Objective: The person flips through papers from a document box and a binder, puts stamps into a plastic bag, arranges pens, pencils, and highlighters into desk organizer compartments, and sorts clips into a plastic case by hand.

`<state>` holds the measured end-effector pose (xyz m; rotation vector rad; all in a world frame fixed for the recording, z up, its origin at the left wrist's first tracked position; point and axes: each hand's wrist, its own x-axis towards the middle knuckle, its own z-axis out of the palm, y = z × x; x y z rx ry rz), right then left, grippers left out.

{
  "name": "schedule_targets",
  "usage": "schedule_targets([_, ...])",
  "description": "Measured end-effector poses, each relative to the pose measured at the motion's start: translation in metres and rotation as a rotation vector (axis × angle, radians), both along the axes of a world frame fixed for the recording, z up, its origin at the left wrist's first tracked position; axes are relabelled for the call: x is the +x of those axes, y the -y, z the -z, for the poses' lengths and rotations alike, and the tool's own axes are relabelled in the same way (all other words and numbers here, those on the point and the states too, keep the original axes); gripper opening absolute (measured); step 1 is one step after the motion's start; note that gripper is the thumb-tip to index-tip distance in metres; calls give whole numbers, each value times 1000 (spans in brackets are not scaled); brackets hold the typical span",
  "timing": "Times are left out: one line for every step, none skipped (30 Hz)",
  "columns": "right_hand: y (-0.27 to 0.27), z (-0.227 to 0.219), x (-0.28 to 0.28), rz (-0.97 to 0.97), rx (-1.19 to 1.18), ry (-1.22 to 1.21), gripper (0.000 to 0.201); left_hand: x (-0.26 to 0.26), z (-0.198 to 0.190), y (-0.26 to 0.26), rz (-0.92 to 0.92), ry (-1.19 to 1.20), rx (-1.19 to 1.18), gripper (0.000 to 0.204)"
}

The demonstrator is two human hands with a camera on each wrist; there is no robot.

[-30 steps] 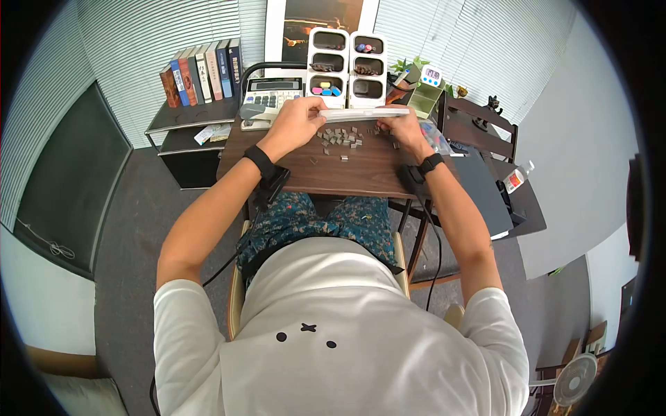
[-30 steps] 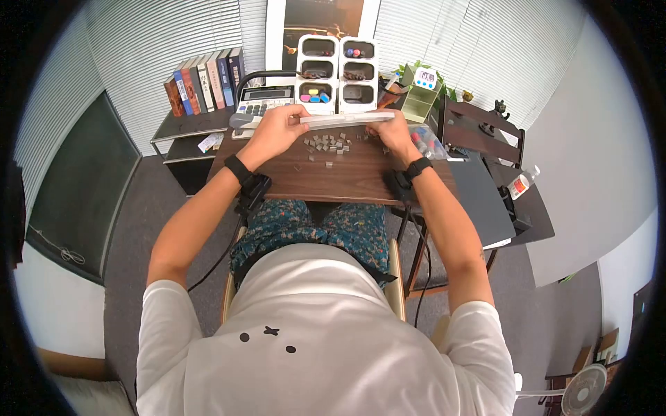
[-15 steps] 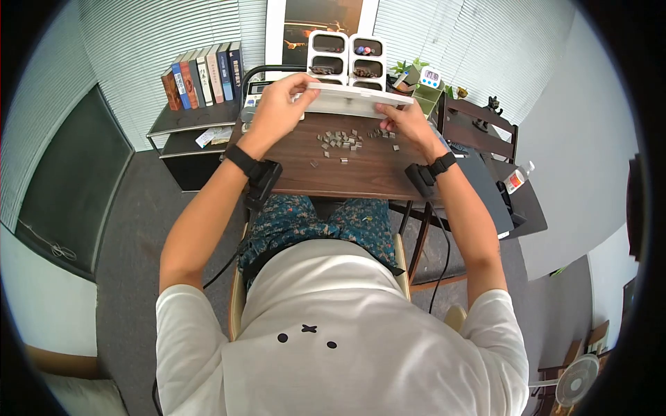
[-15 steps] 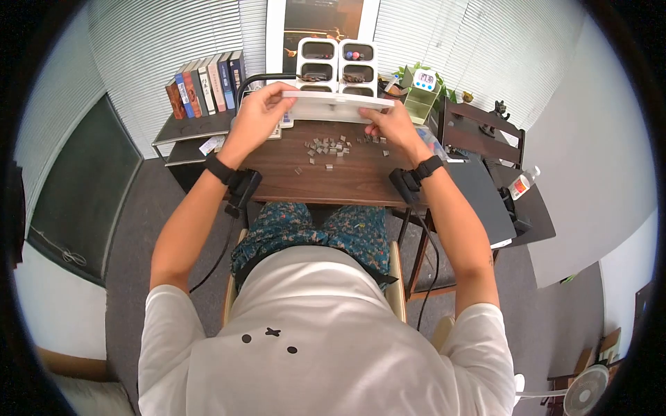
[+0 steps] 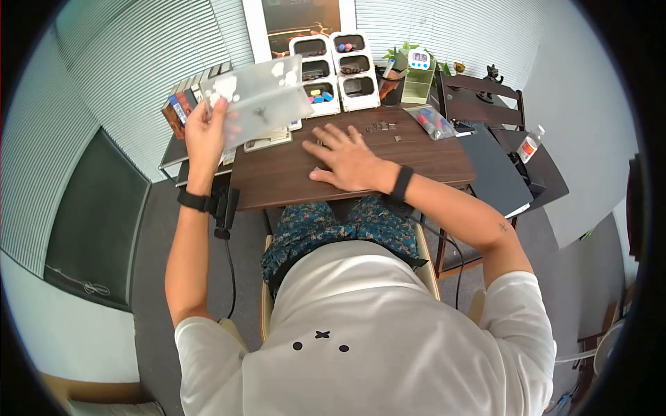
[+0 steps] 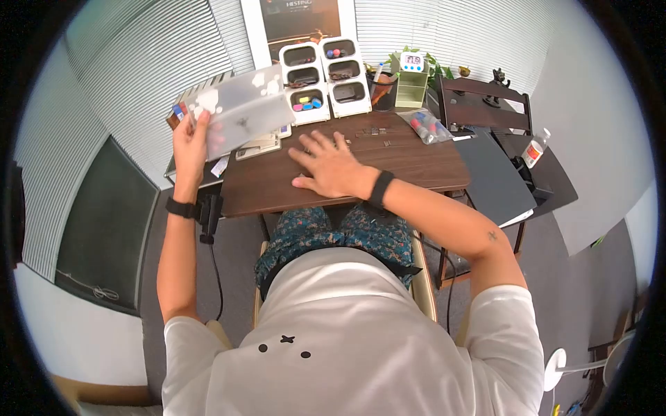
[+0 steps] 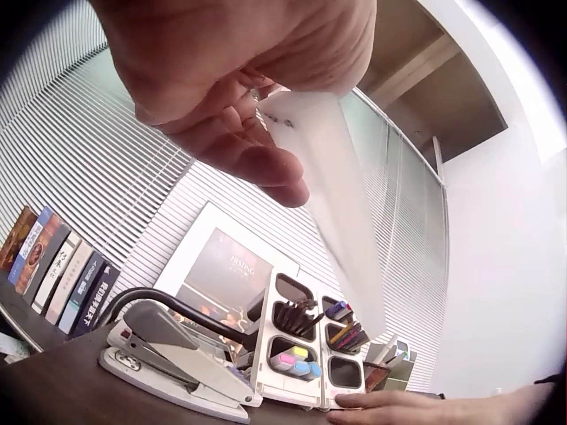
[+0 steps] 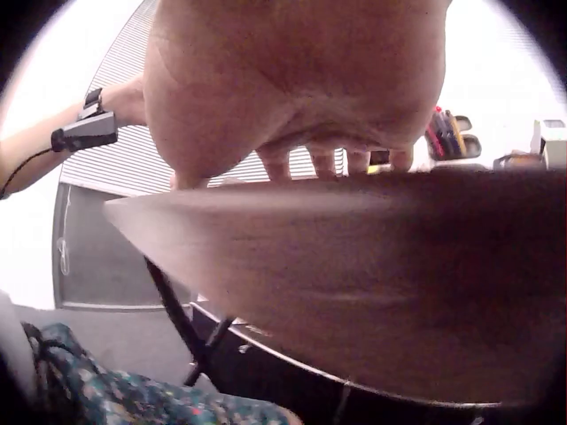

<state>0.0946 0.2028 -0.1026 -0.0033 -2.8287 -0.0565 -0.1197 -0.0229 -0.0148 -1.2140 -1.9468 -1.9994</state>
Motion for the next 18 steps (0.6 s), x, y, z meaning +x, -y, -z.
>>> schedule_targets([4, 4, -8, 14, -43, 77, 74, 3, 2, -1, 11, -12, -5, 33])
schedule_targets([5, 1, -15, 22, -50, 66, 74, 4, 6, -2, 21, -13, -3, 33])
schedule_targets([5, -3, -21, 58, -48, 156, 70, 5, 9, -2, 30, -11, -2, 33])
schedule_targets([6, -10, -25, 92, -46, 247, 67, 5, 12, -3, 49, -16, -29, 32])
schedule_targets([7, -16, -25, 97, -54, 242, 67, 6, 17, -3, 54, -21, -37, 32])
schedule_targets([7, -23, -25, 137, -35, 328, 66, 7, 21, -4, 71, 45, -47, 31])
schedule_targets([6, -30, -24, 178, -14, 414, 65, 9, 24, -3, 88, 111, -56, 30])
schedule_targets([3, -32, -22, 192, 5, 429, 63, 13, 25, 2, 89, 182, -125, 29])
schedule_targets([-3, -31, -22, 197, 0, 428, 63, 14, 28, 7, 94, 179, -129, 29])
schedule_targets([-11, -29, -22, 219, 6, 420, 63, 15, 31, 12, 125, 229, -212, 30])
schedule_targets([-19, -28, -22, 239, 16, 413, 63, 16, 34, 16, 154, 279, -293, 31])
schedule_targets([-28, -27, -21, 250, -19, 418, 63, 19, 37, 18, 148, 299, -346, 32])
schedule_targets([-34, -27, -18, 249, -15, 418, 63, 20, 44, 20, 147, 300, -343, 32])
schedule_targets([-40, -27, -13, 262, -42, 413, 63, 19, 53, 20, 184, 335, -336, 32])
schedule_targets([-46, -26, -10, 276, -70, 409, 63, 19, 60, 22, 222, 371, -330, 32])
schedule_targets([-49, -29, -6, 290, -41, 431, 62, 20, 63, 23, 229, 381, -369, 32])
schedule_targets([-54, -28, -3, 288, -41, 434, 62, 23, 66, 23, 228, 384, -368, 32])
schedule_targets([-60, -28, 0, 306, -59, 437, 62, 26, 70, 22, 229, 404, -359, 32])
